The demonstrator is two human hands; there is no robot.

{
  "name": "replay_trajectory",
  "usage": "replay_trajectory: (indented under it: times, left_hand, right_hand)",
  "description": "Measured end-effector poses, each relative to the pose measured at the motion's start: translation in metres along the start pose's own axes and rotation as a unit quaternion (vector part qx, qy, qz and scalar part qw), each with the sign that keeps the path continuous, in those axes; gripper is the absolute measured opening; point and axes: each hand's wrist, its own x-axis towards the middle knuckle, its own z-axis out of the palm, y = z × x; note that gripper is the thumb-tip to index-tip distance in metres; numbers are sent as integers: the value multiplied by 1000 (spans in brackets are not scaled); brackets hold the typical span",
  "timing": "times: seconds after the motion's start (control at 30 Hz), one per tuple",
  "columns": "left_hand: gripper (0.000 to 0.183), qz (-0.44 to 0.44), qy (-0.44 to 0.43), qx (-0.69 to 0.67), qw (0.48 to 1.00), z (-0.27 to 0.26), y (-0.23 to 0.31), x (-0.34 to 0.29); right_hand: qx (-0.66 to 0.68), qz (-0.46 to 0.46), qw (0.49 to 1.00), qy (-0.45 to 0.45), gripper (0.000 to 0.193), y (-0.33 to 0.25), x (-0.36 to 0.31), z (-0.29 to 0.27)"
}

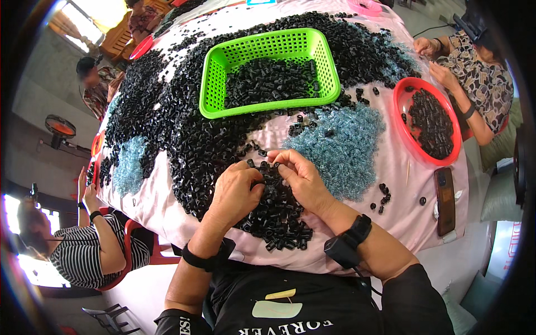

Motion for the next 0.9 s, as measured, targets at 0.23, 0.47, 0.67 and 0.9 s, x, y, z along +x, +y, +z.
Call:
replay_trajectory:
  times: [0.23, 0.47, 0.67, 0.9]
  left_hand:
    - [16, 12, 5, 12, 1000, 6, -1, 2]
    - [14, 20, 32, -19, 999, 4, -5, 3]
    - [15, -1, 42, -63, 997, 3, -13, 3]
    - [14, 4, 48, -85, 995, 2, -12, 2]
  right_hand:
    - [12, 1, 1000, -15, 8, 3, 0, 0]
    - [33, 8, 999, -10, 10, 7, 2, -2]
    - [40, 12, 999, -10, 10, 3, 1, 1]
    - [21, 24, 999, -11, 9, 5, 2, 1]
